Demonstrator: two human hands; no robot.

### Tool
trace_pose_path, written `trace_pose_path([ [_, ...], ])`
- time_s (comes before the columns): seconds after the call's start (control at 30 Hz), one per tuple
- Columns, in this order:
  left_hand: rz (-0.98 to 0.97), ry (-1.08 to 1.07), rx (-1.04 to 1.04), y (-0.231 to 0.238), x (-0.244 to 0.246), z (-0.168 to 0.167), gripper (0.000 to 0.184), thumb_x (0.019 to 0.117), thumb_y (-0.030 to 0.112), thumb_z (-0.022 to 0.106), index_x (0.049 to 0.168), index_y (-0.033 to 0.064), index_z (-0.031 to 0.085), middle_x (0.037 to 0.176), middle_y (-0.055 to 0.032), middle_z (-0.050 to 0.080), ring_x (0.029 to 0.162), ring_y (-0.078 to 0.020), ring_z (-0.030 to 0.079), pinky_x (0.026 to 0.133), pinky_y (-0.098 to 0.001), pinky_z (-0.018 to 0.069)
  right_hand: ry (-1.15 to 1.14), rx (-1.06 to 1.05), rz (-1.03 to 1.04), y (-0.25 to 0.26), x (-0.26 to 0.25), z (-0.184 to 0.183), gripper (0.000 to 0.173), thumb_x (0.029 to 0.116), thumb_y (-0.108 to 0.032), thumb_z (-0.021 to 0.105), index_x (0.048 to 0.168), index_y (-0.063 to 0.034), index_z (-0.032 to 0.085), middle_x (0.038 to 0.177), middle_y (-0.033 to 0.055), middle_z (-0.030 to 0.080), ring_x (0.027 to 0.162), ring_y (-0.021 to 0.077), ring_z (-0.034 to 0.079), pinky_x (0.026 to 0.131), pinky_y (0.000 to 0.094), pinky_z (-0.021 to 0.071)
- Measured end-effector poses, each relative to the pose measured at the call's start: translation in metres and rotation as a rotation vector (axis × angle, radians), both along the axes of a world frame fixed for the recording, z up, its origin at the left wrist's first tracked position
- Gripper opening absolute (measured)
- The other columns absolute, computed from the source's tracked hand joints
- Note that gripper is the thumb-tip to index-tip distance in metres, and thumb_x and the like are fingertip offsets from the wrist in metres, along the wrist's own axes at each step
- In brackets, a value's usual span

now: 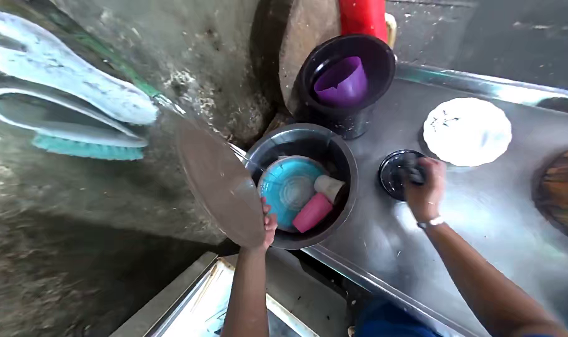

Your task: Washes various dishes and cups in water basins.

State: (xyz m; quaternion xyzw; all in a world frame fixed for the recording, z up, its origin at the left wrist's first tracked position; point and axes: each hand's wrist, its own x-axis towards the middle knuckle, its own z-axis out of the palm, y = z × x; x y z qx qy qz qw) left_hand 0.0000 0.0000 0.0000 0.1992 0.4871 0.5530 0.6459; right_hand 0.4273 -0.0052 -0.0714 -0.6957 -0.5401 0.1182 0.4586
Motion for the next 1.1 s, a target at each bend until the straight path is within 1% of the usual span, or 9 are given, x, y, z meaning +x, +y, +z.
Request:
trace_pose_path([
  [0.1,0.033,-0.087,0.064,-0.015,0.025,-0.008,0.031,0.109,0.033,0.036,0.11,0.0143,0.06,0.081,0.0012,0.067,0.049,-0.0036,0.057,0.045,-0.0171,0.0504,0.365,-0.241,-0.406,-0.031,0.052,-0.042,0.094,0.0744,-0.038,0.09,0.142,0.0069,0.042,0.137,0.0322,0.051,0.129,0.0396,0.053,0.11,0.0484,0.0455],
  [0.17,0.079,0.129,0.01,-0.015,0.048,-0.003,0.028,0.1107,0.022,0.027,0.107,0.0129,0.054,0.071,0.003,0.06,0.046,-0.0031,0.051,0.042,-0.0172,0.0465,0.619,-0.347,-0.451,-0.025,0.043,-0.059,0.11,0.0679,-0.032,0.095,0.15,0.003,0.03,0.139,0.0297,0.052,0.126,0.037,0.057,0.105,0.0494,0.0506],
  [0.23,0.133,0.436,-0.043,-0.011,0.073,0.005,0.026,0.1124,0.026,0.036,0.108,0.0108,0.056,0.07,-0.0003,0.056,0.05,-0.0077,0.051,0.045,-0.0234,0.0464,0.801,-0.381,-0.435,-0.005,0.029,-0.07,0.095,0.0729,-0.011,0.091,0.149,-0.0032,0.034,0.13,0.0255,0.06,0.109,0.0356,0.066,0.088,0.0535,0.0587],
  [0.37,0.106,0.822,0.011,-0.019,0.109,0.029,0.038,0.1114,0.033,0.041,0.137,0.0089,0.058,0.112,-0.0106,0.068,0.097,-0.0171,0.068,0.085,-0.0407,0.0588,0.963,-0.375,-0.424,0.026,0.034,-0.081,0.07,0.0774,-0.003,0.079,0.14,-0.0107,0.049,0.12,0.0212,0.065,0.092,0.0368,0.068,0.069,0.0579,0.0578],
  [0.57,-0.106,1.124,0.19,-0.06,0.159,0.024,0.043,0.1093,0.023,0.041,0.144,-0.0014,0.049,0.125,-0.0184,0.065,0.113,-0.0208,0.065,0.1,-0.0398,0.0531,0.67,-0.503,-0.289,0.066,0.051,-0.013,0.072,0.0893,-0.023,0.081,0.146,0.0018,0.045,0.135,0.0284,0.059,0.123,0.0389,0.06,0.104,0.0558,0.0482],
  [0.7,-0.176,1.17,0.285,-0.084,0.192,-0.002,0.039,0.1081,0.02,0.046,0.137,-0.0051,0.055,0.12,-0.0172,0.068,0.109,-0.017,0.068,0.098,-0.0356,0.0557,0.468,-0.448,-0.061,0.087,0.09,-0.036,0.061,0.0918,-0.04,0.077,0.135,-0.0016,0.056,0.115,0.0236,0.068,0.096,0.0347,0.069,0.086,0.0568,0.0568],
  [0.8,-0.238,1.132,0.304,-0.093,0.209,-0.023,0.04,0.1079,0.019,0.046,0.138,-0.0068,0.053,0.124,-0.0198,0.066,0.113,-0.019,0.067,0.1,-0.0352,0.0546,0.215,-0.292,-0.249,0.069,0.141,-0.024,0.052,0.0912,-0.03,0.076,0.132,-0.0029,0.061,0.123,0.0232,0.068,0.115,0.0391,0.067,0.101,0.0619,0.0518],
  [0.93,-0.426,1.026,0.155,-0.095,0.236,-0.054,0.044,0.109,0.021,0.045,0.145,-0.005,0.046,0.129,-0.022,0.064,0.118,-0.0248,0.065,0.103,-0.0418,0.0533,0.326,-0.507,-0.688,0.061,0.211,-0.045,0.107,0.0737,-0.033,0.089,0.157,-0.0008,0.03,0.149,0.0321,0.046,0.136,0.0452,0.05,0.112,0.0576,0.0439],
  [1.1,-0.496,0.923,-0.018,-0.09,0.27,-0.119,0.053,0.1098,0.024,0.044,0.154,-0.0034,0.034,0.146,-0.0243,0.053,0.133,-0.0284,0.056,0.113,-0.0433,0.046,0.731,-0.415,-0.648,0.054,0.238,-0.072,0.075,0.0697,-0.006,0.085,0.136,0.002,0.051,0.113,0.0184,0.066,0.088,0.0277,0.069,0.077,0.0488,0.0592],
])
